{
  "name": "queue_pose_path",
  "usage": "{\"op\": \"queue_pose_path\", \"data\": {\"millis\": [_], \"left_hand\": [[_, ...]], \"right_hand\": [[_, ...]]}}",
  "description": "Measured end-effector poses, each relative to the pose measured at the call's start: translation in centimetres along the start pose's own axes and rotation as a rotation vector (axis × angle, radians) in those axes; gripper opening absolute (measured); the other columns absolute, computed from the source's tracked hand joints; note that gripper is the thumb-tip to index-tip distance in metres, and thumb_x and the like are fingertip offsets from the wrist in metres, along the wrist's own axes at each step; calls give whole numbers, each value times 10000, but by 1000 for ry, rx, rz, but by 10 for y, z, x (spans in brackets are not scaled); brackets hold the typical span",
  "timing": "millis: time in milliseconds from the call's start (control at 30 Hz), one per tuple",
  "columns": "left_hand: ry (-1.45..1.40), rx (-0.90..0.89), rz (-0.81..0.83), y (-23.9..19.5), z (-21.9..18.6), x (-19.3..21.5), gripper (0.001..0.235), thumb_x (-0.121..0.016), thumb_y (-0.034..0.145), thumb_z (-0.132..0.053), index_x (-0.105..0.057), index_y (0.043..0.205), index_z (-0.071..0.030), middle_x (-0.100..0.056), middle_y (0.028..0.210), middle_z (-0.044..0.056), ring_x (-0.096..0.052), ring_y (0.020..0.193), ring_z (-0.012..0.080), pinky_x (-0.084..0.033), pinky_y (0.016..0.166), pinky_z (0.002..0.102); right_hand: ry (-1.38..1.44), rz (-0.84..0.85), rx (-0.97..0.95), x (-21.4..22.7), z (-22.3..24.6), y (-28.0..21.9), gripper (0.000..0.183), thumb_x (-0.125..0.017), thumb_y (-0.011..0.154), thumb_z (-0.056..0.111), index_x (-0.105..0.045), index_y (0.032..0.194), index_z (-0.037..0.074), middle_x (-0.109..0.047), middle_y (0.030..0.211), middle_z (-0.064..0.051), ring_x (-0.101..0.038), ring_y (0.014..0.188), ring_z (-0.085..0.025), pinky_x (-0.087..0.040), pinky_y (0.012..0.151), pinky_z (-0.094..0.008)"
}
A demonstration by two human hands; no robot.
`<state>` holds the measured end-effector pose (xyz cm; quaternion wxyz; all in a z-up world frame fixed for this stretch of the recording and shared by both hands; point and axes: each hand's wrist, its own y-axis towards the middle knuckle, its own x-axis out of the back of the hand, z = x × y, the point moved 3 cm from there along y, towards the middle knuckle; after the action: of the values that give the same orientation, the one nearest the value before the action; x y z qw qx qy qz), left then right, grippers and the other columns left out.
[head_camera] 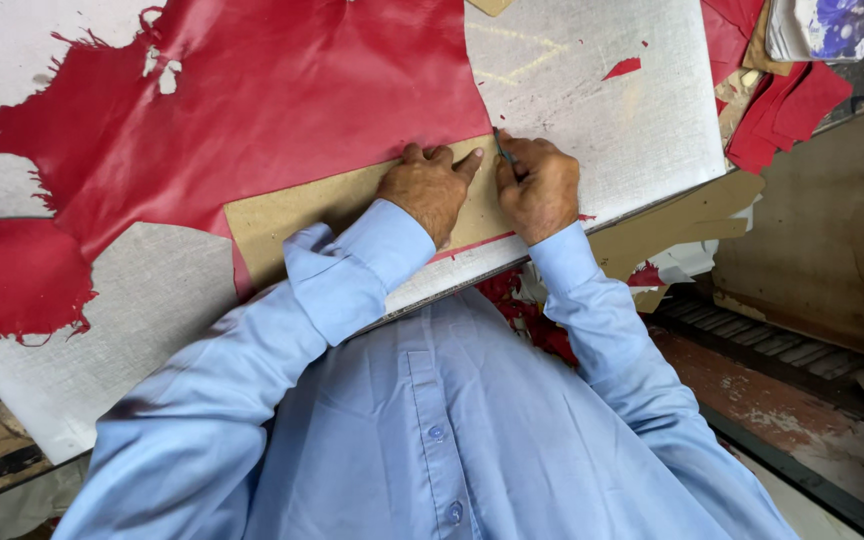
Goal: The person places a cardboard template on a large red leather sheet, then uses a utility knife to cut the leather along the template's edges. After cutting, the person removes the template and sets the cut leather piece aside.
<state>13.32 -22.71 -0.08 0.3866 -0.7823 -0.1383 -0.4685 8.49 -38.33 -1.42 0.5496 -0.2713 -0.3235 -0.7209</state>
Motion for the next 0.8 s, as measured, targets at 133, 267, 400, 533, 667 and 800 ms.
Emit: {"op": "queue_pose_path", "data": {"millis": [133, 267, 400, 533, 667, 800], "left_hand": [[38, -19, 34, 2, 0, -1, 1045, -853, 744, -191, -265, 1608, -194, -503, 1424, 175, -499, 1262, 452, -543, 958, 477], [31, -17, -17, 2, -1, -3, 1026, -863, 764, -190, -277, 1607, -192, -498, 1435, 185, -510, 1247, 459, -568, 909, 492], [28, -7, 63, 1, -1, -1, 1152, -934, 690, -273, -240, 1606, -192, -469, 1456, 174, -488, 1281, 442, -550, 942, 490], [33, -29, 25, 1, 2, 6, 1161, -943, 680, -314, -253, 1606, -191, -486, 1443, 181, -487, 1293, 447, -553, 939, 495], [39, -26, 37, 1, 2, 5, 1155, -939, 688, -315, -256, 1612, -196, -490, 1443, 178, -511, 1269, 435, -556, 936, 481], [32, -15, 46, -3, 0, 1, 1153, -933, 695, -312, -253, 1618, -194, -507, 1423, 166, -523, 1259, 420, -558, 934, 471]], "right_hand": [[-170, 23, 32, 12, 20, -45, 320, -727, 861, -11, -747, 1180, -4, -723, 940, -240, -717, 765, -347, -586, 702, -425], [-202, 158, -128, 42, 32, -98, 276, -729, 866, 31, -768, 1139, 46, -731, 901, -231, -722, 763, -379, -577, 690, -456], [-90, 300, 28, 71, 16, -81, 311, -719, 855, 44, -756, 1163, 75, -736, 922, -209, -738, 780, -337, -604, 721, -421], [-591, 841, -49, 99, -20, -56, 213, -645, 984, 108, -791, 1121, 182, -759, 902, -161, -746, 814, -318, -595, 770, -422], [-165, 1148, -310, 132, -49, -63, 359, -608, 892, 153, -678, 1241, 108, -779, 909, -72, -767, 867, -205, -609, 803, -350], [78, 776, -723, 133, -92, -47, 443, -441, 1114, 262, -759, 1270, -4, -592, 807, -146, -491, 697, -233, -456, 638, -391]]}}
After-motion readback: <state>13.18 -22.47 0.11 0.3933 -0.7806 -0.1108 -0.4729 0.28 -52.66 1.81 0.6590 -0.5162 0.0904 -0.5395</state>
